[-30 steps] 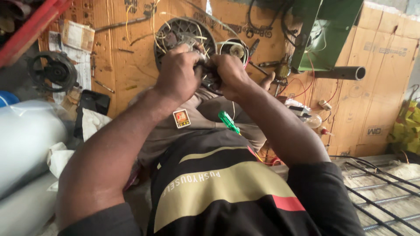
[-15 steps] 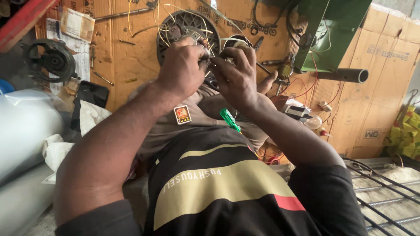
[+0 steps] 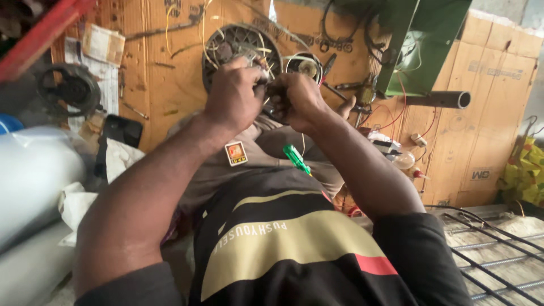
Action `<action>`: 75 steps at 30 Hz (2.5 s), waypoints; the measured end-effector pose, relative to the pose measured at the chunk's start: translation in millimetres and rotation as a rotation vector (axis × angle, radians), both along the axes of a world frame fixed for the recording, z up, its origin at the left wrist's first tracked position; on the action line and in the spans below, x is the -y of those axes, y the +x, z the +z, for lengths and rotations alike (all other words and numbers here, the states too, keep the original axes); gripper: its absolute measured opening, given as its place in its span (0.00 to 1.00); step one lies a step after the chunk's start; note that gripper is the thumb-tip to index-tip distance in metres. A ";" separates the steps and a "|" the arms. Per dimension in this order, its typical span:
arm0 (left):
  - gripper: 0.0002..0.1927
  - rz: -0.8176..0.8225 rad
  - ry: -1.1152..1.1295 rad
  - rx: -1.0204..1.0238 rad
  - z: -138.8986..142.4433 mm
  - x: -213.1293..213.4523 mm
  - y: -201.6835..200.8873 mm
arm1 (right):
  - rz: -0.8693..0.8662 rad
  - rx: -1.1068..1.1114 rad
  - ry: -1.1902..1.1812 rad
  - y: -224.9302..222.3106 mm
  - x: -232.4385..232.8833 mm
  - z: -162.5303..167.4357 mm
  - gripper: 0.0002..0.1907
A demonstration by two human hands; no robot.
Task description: The person sits on the floor and works on a small electric motor, stripping and handling its wires. They strike a match from a matchbox and hold the flame to the motor wires, then continue manipulating the windings and use scissors to cut wire.
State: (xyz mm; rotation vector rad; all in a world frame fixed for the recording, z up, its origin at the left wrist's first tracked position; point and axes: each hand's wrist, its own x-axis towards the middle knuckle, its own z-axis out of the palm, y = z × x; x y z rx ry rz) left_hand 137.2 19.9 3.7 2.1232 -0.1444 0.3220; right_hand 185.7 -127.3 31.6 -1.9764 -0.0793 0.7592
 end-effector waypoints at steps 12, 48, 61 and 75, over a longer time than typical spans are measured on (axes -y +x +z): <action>0.06 0.002 0.014 -0.085 -3.0 -0.3 3.2 | 0.172 1.134 -0.084 -30.3 16.1 -3.8 0.19; 0.06 0.010 0.004 -0.067 -1.6 -0.2 3.1 | 0.139 1.141 -0.130 -29.7 -3.8 -1.1 0.07; 0.08 0.013 0.014 -0.013 0.8 -0.2 3.0 | -0.301 0.153 0.051 -13.2 6.5 7.5 0.12; 0.06 0.020 0.006 -0.044 2.7 -0.1 2.0 | 0.067 1.093 -0.115 -33.9 -10.1 4.3 0.07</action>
